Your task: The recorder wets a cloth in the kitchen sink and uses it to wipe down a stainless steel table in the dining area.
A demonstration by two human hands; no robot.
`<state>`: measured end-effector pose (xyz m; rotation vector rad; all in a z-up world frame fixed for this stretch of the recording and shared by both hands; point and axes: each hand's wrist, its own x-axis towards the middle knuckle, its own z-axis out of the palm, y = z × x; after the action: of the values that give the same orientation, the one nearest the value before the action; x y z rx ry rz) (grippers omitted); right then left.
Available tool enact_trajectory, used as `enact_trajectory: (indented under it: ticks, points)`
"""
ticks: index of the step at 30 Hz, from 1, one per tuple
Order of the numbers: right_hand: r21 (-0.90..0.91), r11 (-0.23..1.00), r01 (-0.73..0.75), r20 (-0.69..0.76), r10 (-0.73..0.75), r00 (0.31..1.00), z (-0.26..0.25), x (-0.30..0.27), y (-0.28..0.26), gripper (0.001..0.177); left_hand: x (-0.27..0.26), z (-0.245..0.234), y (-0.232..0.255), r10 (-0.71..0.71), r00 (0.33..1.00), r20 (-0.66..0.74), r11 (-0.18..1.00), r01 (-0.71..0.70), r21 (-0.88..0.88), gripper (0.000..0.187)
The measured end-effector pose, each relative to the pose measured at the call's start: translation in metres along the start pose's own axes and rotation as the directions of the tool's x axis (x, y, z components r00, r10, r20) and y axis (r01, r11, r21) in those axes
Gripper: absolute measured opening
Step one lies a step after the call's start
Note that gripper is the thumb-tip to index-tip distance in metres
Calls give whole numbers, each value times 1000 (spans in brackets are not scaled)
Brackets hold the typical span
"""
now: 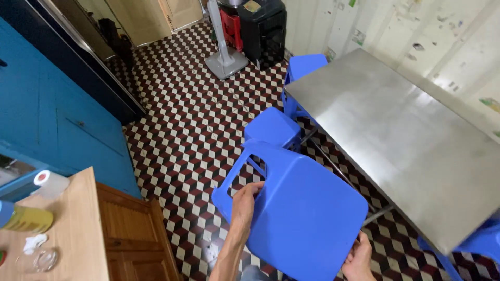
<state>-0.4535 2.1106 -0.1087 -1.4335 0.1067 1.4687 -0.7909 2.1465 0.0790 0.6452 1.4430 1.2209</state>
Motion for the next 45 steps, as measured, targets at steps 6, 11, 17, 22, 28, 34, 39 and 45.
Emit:
enact_trajectory:
  ticks: [6,11,17,22,28,34,39,45]
  points:
    - [74,996,52,-13,-51,999,59,72,-16,39,111,24,35,-11,997,74,992,2,128,43]
    - [129,991,23,-149,-4,989,190,53,-42,38,236,19,47,-19,992,125,984,-4,179,45]
    - [139,982,125,-124,-108,986,252,137,-18,36,379,-2,51,-25,980,198,979,-16,201,49]
    - [166,980,109,-194,-75,978,312,143,-17,34,441,-11,74,-177,955,240,955,107,278,51]
    - [59,992,110,-199,-96,975,320,183,-10,39,493,-9,73,-324,919,226,900,226,372,52]
    - [58,998,17,-119,-10,993,333,211,-7,40,532,4,62,-333,914,233,894,227,386,52]
    - [62,998,2,-141,6,990,391,218,-28,33,600,8,17,-290,942,172,869,184,460,54]
    - [36,999,-39,-131,44,990,397,283,-2,32,664,-6,-11,-483,873,69,800,408,440,58]
